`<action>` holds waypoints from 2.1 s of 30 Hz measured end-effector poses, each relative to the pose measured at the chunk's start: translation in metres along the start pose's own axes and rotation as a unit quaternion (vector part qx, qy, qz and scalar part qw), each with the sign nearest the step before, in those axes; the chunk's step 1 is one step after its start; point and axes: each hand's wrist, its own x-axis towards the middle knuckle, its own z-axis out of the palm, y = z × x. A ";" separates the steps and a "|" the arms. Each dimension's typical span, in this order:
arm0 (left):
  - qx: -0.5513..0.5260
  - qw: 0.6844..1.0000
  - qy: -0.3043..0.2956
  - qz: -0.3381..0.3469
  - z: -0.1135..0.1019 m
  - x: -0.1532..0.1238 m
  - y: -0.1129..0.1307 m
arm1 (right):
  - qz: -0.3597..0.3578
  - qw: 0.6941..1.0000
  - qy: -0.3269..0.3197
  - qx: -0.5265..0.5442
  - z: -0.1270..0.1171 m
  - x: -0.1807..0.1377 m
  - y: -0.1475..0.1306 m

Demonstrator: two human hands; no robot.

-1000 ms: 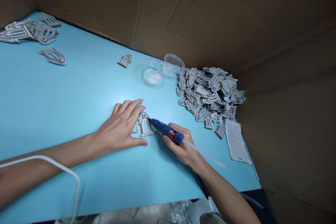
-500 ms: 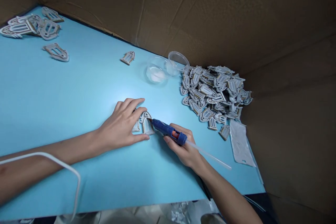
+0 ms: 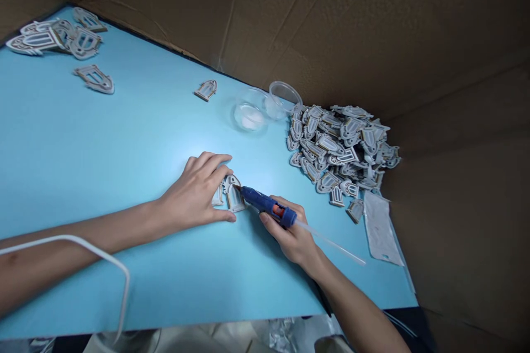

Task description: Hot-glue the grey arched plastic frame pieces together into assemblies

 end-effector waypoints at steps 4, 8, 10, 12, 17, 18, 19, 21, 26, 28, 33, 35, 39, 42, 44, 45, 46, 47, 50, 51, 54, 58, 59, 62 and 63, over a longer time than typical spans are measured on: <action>-0.002 1.000 0.001 0.002 0.001 0.000 -0.001 | 0.004 1.000 -0.001 -0.004 0.001 -0.001 0.000; -0.006 1.000 0.004 0.003 0.001 0.000 -0.001 | 0.006 1.000 -0.002 -0.004 0.002 -0.001 0.000; -0.007 1.000 0.006 0.005 0.002 0.000 -0.002 | 0.009 1.000 -0.002 -0.004 0.002 -0.001 0.000; -0.006 1.000 0.006 0.007 0.002 0.000 -0.002 | 0.008 1.000 -0.001 -0.004 0.001 -0.001 0.000; -0.006 1.000 0.005 0.002 0.001 0.000 -0.002 | -0.003 1.000 0.005 -0.002 0.001 -0.001 0.001; -0.006 1.000 0.005 0.001 0.001 0.000 -0.001 | -0.003 1.000 0.006 0.001 0.003 0.000 0.001; -0.007 1.000 0.005 0.001 0.001 0.000 -0.001 | -0.001 1.000 0.012 0.011 0.006 0.000 0.000; -0.007 1.000 0.010 -0.005 0.002 0.001 0.000 | -0.006 0.994 0.092 0.061 0.015 0.002 -0.005; -0.003 0.999 0.022 -0.027 0.004 0.000 0.003 | -0.099 0.874 0.422 0.218 0.032 0.006 -0.023; -0.010 1.000 0.019 -0.019 0.002 -0.001 0.003 | -0.098 0.863 0.434 0.238 0.031 0.008 -0.025; -0.034 0.999 0.024 0.009 -0.004 -0.005 0.006 | -0.035 0.837 0.470 0.279 0.006 0.019 -0.013; -0.039 0.999 0.025 0.013 -0.005 -0.006 0.007 | -0.012 0.813 0.508 0.285 -0.011 0.025 -0.002; -0.045 0.998 0.016 0.028 -0.006 -0.006 0.007 | 0.026 0.781 0.551 0.294 -0.052 0.027 0.027; -0.046 0.998 0.004 0.043 -0.007 -0.006 0.006 | 0.063 0.759 0.561 0.325 -0.082 0.024 0.051; -0.045 0.997 -0.008 0.057 -0.008 -0.007 0.005 | 0.087 0.731 0.581 0.347 -0.100 0.020 0.063; -0.043 0.997 -0.012 0.065 -0.008 -0.007 0.005 | 0.097 0.714 0.595 0.356 -0.108 0.018 0.066; -0.039 0.996 -0.013 0.073 -0.008 -0.007 0.006 | 0.102 0.695 0.614 0.361 -0.116 0.016 0.068; -0.034 0.996 -0.011 0.080 -0.007 -0.008 0.006 | 0.102 0.676 0.633 0.364 -0.123 0.014 0.069; -0.005 0.995 0.018 0.094 -0.005 -0.009 0.007 | 0.069 0.649 0.668 0.356 -0.135 0.008 0.068; 0.004 0.995 0.031 0.098 -0.005 -0.010 0.007 | 0.049 0.653 0.670 0.348 -0.136 0.007 0.066; 0.013 0.991 0.057 0.118 -0.006 -0.011 0.008 | 0.009 0.678 0.657 0.330 -0.130 0.007 0.058; -0.001 0.990 0.040 0.133 -0.007 -0.011 0.008 | 0.021 0.673 0.648 0.356 -0.127 0.007 0.043; -0.005 0.991 0.034 0.128 -0.007 -0.011 0.007 | 0.024 0.661 0.658 0.360 -0.130 0.005 0.039; -0.017 0.995 0.015 0.100 -0.007 -0.009 0.006 | 0.013 0.609 0.712 0.349 -0.147 -0.004 0.033; -0.019 0.995 0.009 0.095 -0.006 -0.009 0.006 | 0.001 0.590 0.732 0.340 -0.154 -0.007 0.033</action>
